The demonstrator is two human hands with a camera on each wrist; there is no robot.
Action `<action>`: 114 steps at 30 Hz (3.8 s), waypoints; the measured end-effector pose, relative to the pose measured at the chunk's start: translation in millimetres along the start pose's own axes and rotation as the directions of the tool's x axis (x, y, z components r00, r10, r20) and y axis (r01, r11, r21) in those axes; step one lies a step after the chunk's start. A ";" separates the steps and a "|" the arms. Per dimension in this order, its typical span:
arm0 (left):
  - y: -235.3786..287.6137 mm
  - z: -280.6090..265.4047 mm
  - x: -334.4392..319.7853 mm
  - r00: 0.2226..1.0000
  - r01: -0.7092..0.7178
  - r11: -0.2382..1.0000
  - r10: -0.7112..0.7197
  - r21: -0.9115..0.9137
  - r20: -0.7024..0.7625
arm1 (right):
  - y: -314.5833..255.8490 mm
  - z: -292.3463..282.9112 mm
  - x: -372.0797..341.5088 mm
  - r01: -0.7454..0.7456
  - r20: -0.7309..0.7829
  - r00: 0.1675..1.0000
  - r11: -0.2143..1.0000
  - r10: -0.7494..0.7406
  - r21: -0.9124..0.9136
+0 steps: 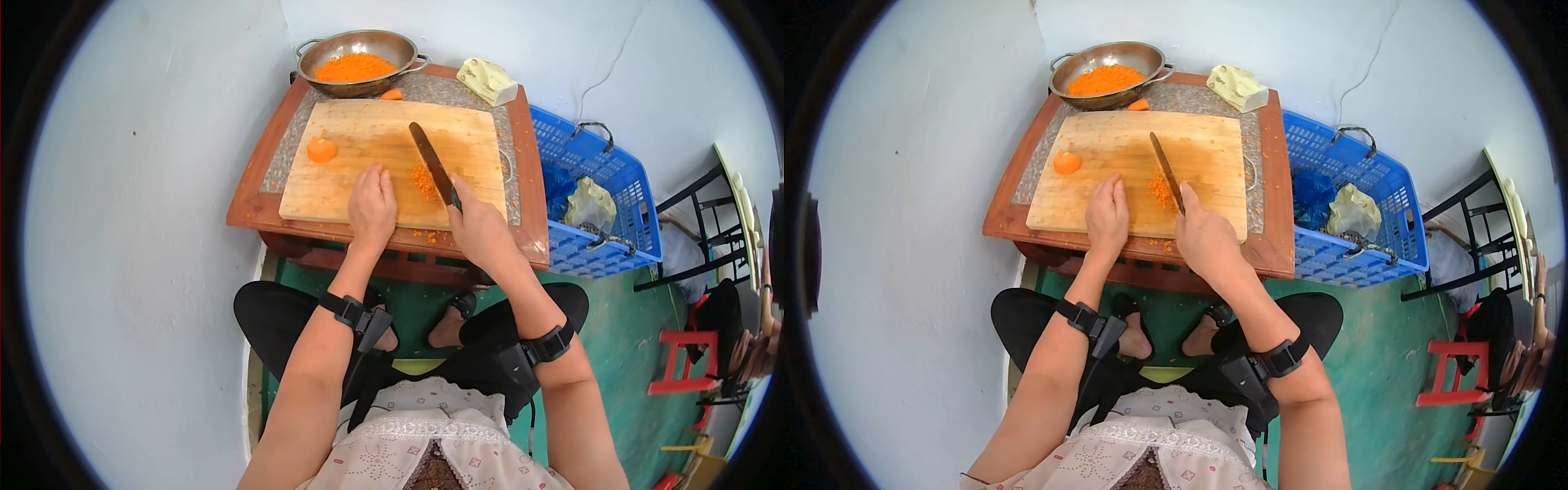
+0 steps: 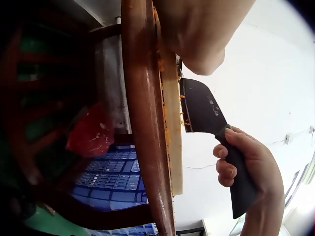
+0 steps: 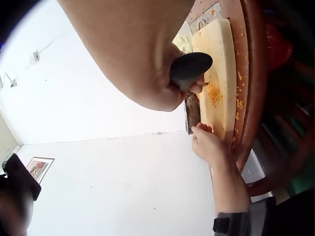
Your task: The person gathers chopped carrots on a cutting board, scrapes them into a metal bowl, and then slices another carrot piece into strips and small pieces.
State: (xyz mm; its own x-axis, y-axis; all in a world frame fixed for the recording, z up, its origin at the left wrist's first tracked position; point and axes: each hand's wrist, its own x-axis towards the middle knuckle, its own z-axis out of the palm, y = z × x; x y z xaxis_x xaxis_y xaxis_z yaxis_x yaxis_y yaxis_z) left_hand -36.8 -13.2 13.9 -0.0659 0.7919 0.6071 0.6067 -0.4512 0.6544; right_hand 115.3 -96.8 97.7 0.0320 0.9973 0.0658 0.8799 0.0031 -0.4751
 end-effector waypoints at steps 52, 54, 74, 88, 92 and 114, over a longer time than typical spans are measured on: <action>-7.8 -2.6 -7.3 0.947 -0.021 0.991 -0.023 -0.134 -0.321 | -30.0 9.5 4.6 0.101 0.019 0.995 0.992 -0.102 0.081; -5.9 -3.2 -7.1 0.947 -0.024 0.992 -0.016 -0.120 -0.320 | -28.7 2.6 4.5 0.074 0.001 0.997 0.994 -0.074 0.075; -5.0 -2.8 -7.7 0.953 -0.038 0.998 0.021 -0.050 -0.304 | -15.9 22.0 8.6 0.235 -0.090 0.970 0.965 -0.226 0.118; -2.8 -3.3 -6.6 0.953 -0.065 0.998 0.056 -0.019 -0.296 | 6.3 8.1 18.3 0.128 -0.115 0.987 0.984 -0.114 0.124; -3.7 -3.1 -6.4 0.958 -0.117 0.993 0.117 0.015 -0.262 | 7.3 7.3 17.9 0.086 -0.088 0.993 0.987 -0.074 0.138; 14.8 9.7 -12.4 0.993 -0.115 0.979 0.112 0.168 0.027 | -0.5 19.1 16.1 0.139 -0.011 0.990 0.986 -0.139 0.094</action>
State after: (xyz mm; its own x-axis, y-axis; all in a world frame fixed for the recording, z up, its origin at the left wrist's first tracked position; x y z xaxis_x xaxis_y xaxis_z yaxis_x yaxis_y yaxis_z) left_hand -19.4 -25.8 11.7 0.0238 0.7469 0.6646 0.7348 -0.4638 0.4949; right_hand 106.3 -79.4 82.3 -0.0851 0.9863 0.1411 0.8274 0.1489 -0.5415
